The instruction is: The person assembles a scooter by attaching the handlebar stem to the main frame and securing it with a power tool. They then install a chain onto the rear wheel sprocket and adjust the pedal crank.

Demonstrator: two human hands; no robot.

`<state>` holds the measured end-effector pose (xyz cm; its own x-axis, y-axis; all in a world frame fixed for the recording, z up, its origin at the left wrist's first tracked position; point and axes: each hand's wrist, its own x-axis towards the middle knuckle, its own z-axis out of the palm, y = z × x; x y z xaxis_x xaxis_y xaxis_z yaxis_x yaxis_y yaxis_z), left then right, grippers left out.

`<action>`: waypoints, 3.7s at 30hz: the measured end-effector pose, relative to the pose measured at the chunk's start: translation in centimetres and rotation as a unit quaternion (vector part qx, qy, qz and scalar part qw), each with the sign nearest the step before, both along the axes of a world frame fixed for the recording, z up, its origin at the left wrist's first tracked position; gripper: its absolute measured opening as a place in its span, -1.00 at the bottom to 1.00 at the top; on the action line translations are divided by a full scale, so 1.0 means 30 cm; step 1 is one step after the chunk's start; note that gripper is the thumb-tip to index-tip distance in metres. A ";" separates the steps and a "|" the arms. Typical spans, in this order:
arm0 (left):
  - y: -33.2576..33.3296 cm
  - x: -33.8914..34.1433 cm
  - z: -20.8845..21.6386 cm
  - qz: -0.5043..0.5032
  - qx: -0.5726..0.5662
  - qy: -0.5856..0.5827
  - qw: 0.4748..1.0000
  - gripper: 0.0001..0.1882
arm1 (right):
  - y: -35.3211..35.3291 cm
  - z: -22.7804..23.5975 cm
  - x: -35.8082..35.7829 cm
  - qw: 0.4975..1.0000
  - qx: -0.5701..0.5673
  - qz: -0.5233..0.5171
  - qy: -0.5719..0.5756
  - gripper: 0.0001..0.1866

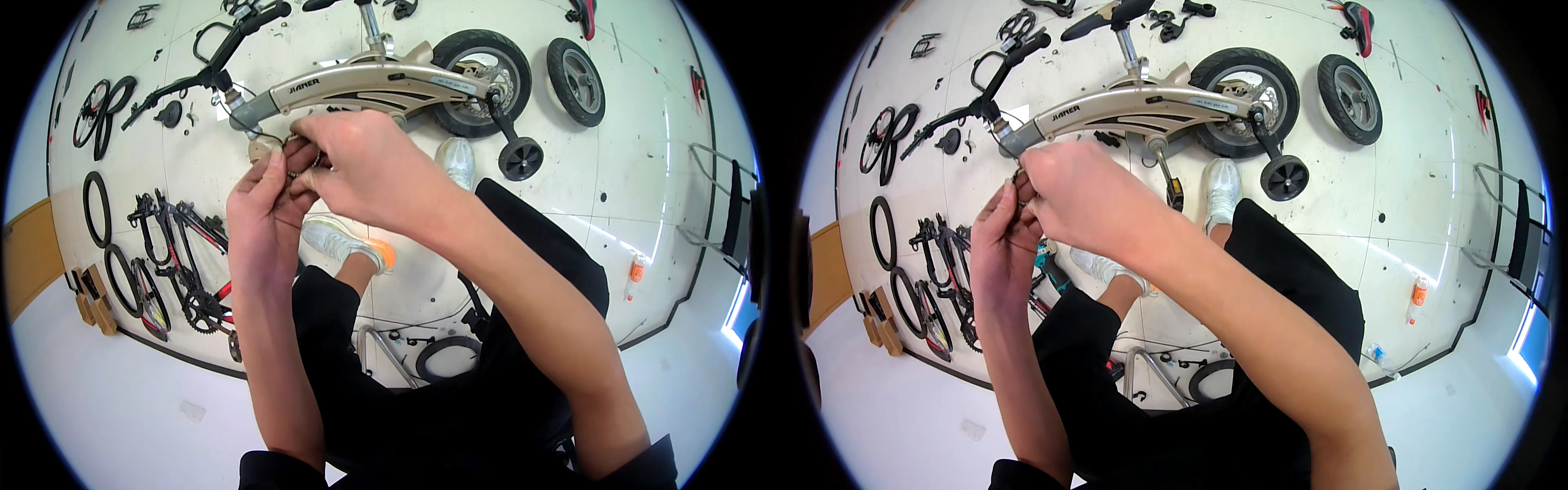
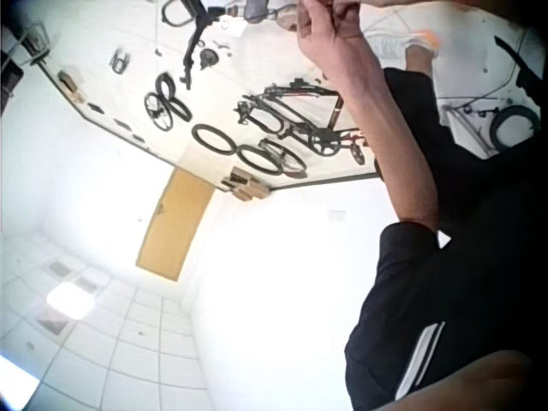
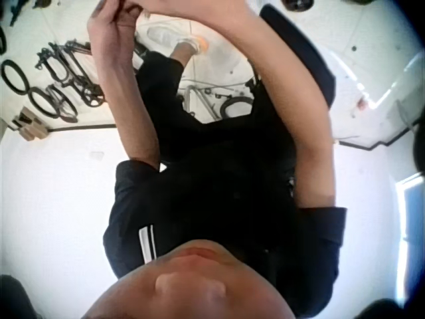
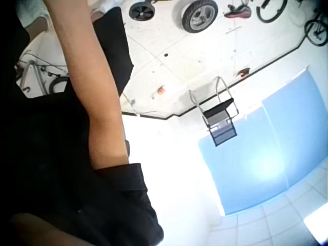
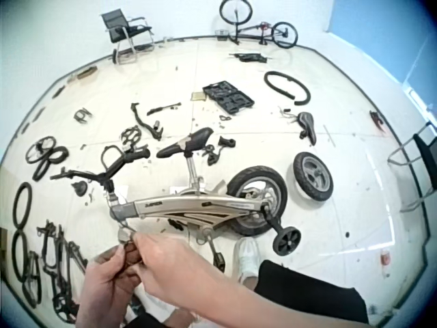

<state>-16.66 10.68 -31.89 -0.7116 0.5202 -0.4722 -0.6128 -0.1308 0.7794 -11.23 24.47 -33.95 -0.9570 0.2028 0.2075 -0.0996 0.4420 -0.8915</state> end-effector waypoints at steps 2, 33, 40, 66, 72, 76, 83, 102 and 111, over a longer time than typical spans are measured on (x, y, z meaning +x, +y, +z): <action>0.001 0.006 -0.003 0.003 -0.007 0.002 1.000 -0.61 | 0.000 0.000 0.008 0.999 -0.025 0.015 -0.028 -0.81; 0.458 -0.005 -0.598 -0.233 0.073 -0.108 0.964 -0.69 | 0.611 -0.440 0.186 0.900 -0.345 -0.050 -0.262 -0.85; 0.470 -0.127 -0.730 -0.147 0.116 -0.131 0.974 -0.78 | 0.641 -0.574 0.008 0.890 -0.368 0.001 -0.270 -0.80; 0.629 -0.330 -0.810 -0.025 -0.192 0.282 0.940 -0.79 | 0.622 -0.809 -0.264 0.948 -0.245 -0.158 -0.128 -0.75; 0.665 -0.340 -0.815 -0.021 -0.170 0.206 0.964 -0.65 | 0.661 -0.839 -0.334 0.935 -0.267 -0.175 -0.156 -0.73; 0.678 -0.316 -0.806 -0.061 -0.193 0.158 0.966 -0.55 | 0.671 -0.860 -0.335 0.928 -0.259 -0.191 -0.190 -0.72; 0.639 -0.335 -0.818 -0.123 -0.192 0.155 0.961 -0.75 | 0.652 -0.886 -0.335 0.925 -0.280 -0.189 -0.174 -0.71; 0.518 -0.220 -0.743 -0.091 -0.111 0.036 0.989 -0.57 | 0.493 -0.738 -0.138 0.987 -0.087 -0.101 -0.085 -0.82; 0.403 0.003 -0.817 -0.095 -0.020 -0.207 0.974 -0.78 | 0.555 -0.658 0.160 0.978 -0.037 -0.123 -0.165 -0.79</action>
<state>-16.56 22.79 -56.39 -0.3490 0.5989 -0.7208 -0.8858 0.0403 0.4624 -6.43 41.12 -53.68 -0.8895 0.4385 -0.1283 0.3003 0.3493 -0.8876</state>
